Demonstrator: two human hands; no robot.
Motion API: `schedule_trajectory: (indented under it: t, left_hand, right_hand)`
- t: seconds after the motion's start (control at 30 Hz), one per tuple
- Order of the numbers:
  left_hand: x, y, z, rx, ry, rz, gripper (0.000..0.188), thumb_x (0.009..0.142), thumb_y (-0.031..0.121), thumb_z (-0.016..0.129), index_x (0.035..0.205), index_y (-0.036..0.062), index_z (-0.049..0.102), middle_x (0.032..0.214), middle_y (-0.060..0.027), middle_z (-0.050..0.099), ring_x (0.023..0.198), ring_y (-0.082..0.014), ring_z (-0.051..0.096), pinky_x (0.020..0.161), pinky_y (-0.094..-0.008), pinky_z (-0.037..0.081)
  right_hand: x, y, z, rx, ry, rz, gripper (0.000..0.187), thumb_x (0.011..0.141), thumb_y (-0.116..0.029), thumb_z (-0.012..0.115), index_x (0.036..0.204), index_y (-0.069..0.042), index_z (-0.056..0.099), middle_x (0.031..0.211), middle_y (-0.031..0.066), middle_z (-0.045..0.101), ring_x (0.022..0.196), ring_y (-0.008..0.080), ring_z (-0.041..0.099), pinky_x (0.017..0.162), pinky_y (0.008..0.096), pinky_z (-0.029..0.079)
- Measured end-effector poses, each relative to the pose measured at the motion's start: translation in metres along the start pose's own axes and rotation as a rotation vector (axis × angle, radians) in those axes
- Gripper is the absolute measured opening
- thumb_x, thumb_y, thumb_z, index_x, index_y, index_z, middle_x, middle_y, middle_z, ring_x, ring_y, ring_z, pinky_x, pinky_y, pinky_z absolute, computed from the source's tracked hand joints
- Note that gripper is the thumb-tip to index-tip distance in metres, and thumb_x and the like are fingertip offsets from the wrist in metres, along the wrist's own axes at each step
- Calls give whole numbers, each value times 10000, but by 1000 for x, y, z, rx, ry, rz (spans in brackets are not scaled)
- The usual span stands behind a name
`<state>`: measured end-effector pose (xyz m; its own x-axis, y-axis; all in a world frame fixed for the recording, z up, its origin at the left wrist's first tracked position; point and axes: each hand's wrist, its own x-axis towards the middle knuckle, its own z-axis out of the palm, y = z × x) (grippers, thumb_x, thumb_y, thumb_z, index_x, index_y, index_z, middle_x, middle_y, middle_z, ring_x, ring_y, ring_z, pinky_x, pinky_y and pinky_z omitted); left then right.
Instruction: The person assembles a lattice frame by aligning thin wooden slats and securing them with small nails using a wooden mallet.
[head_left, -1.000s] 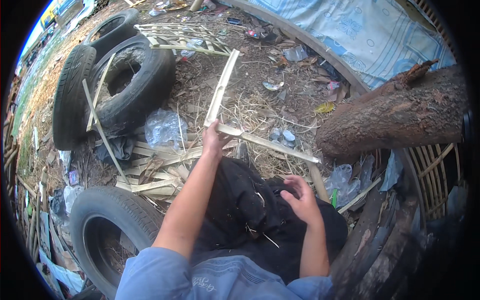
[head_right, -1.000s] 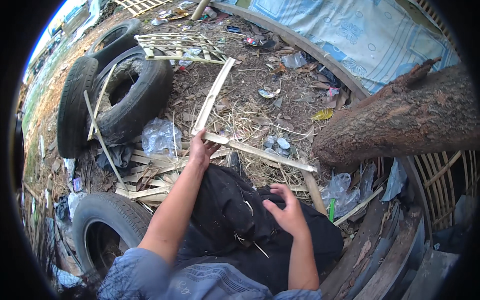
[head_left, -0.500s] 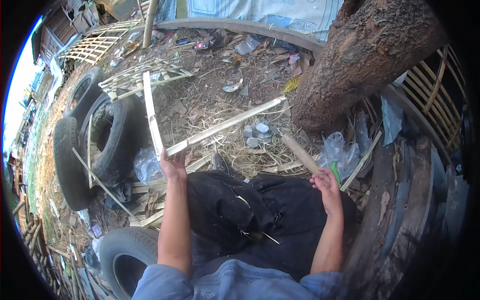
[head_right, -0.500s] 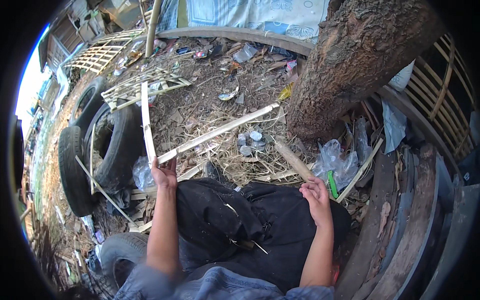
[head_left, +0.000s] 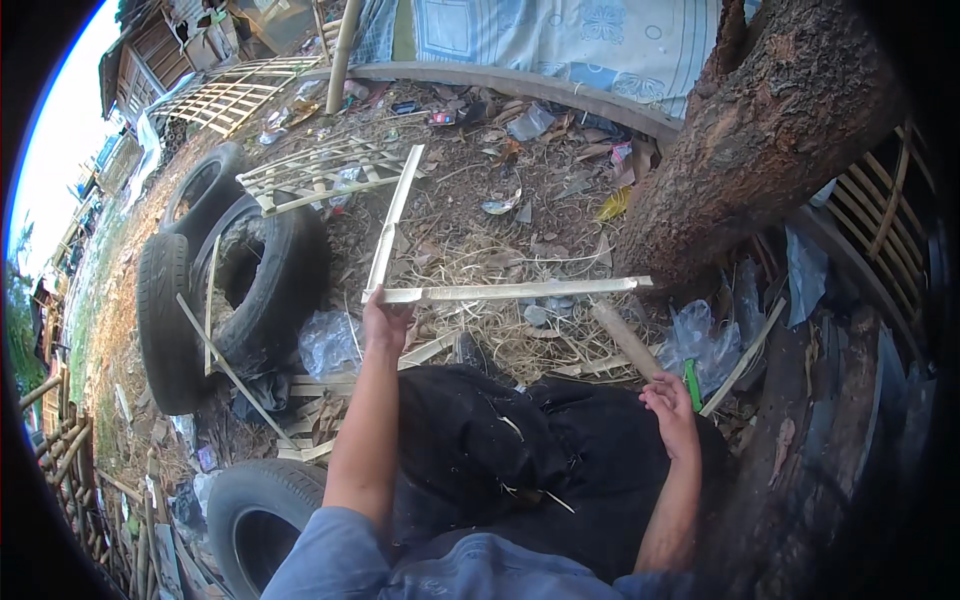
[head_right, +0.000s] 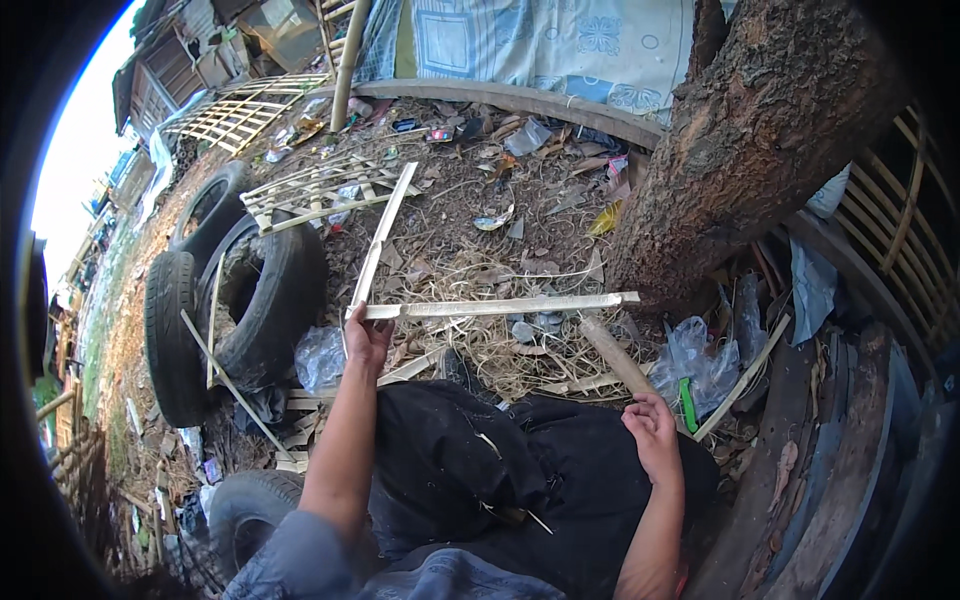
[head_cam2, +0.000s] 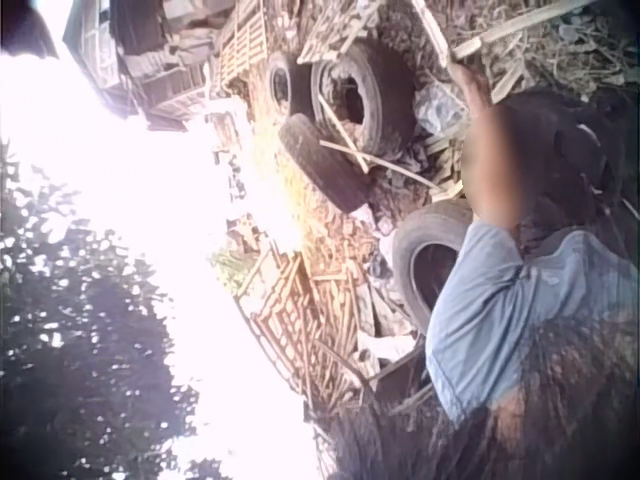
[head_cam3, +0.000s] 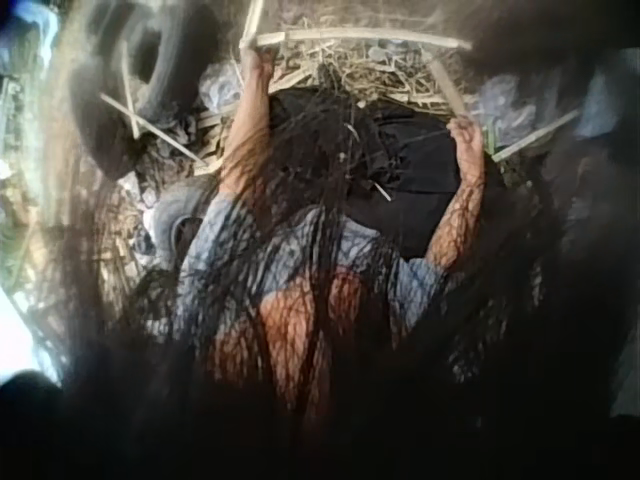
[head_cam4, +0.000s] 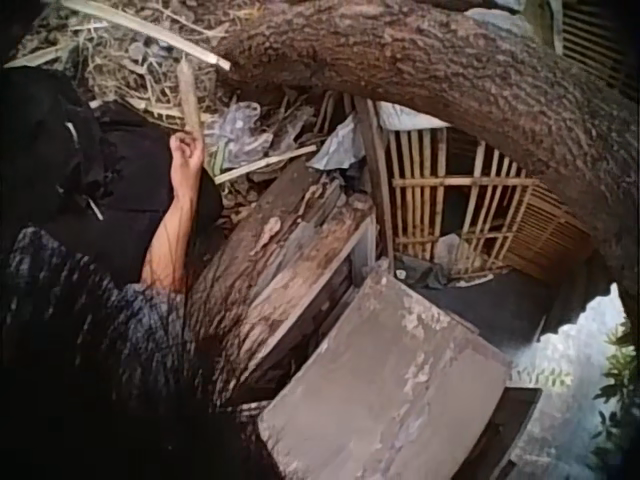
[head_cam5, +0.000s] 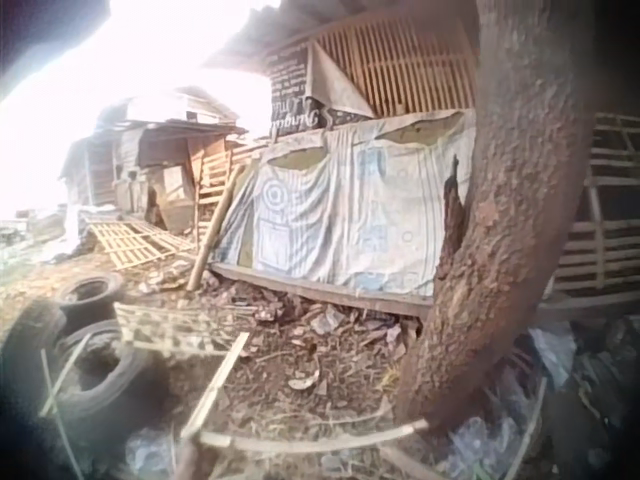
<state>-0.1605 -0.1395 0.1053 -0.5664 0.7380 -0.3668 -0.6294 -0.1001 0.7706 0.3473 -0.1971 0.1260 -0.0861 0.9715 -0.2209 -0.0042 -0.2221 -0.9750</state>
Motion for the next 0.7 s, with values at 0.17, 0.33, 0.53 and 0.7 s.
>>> schedule_trajectory:
  t: [0.17, 0.33, 0.53, 0.7]
  left_hand:
    - [51, -6, -7, 5, 35, -26, 249, 967, 317, 532, 1077, 95, 558, 933, -65, 599, 859, -226, 599, 748, -410, 492]
    - [89, -12, -27, 33, 41, -78, 237, 955, 307, 520, 1067, 101, 551, 897, -50, 546, 870, -240, 568, 801, -471, 480]
    - [124, -29, -22, -26, -9, -106, 299, 961, 355, 510, 1125, 111, 564, 957, -48, 596, 919, -233, 582, 881, -447, 449]
    - [144, -49, -26, 260, 38, -140, 503, 919, 387, 670, 1278, 69, 517, 1118, -115, 617, 1086, -303, 608, 943, -467, 494]
  right_hand:
    - [4, -2, 0, 3, 26, 42, 344, 941, -124, 640, 1255, -43, 526, 1044, 92, 638, 934, 168, 644, 808, 281, 488]
    - [9, -10, 2, 9, 50, 125, 312, 924, -55, 625, 1221, -21, 534, 1024, 82, 624, 929, 161, 644, 803, 272, 498]
    - [13, -13, 3, -13, 71, 191, 311, 928, -71, 629, 1219, -20, 533, 1024, 94, 633, 914, 171, 651, 784, 273, 498]
    - [21, -11, 8, 20, 44, 235, 334, 922, -86, 634, 1229, -9, 524, 1022, 104, 645, 897, 183, 656, 786, 278, 501]
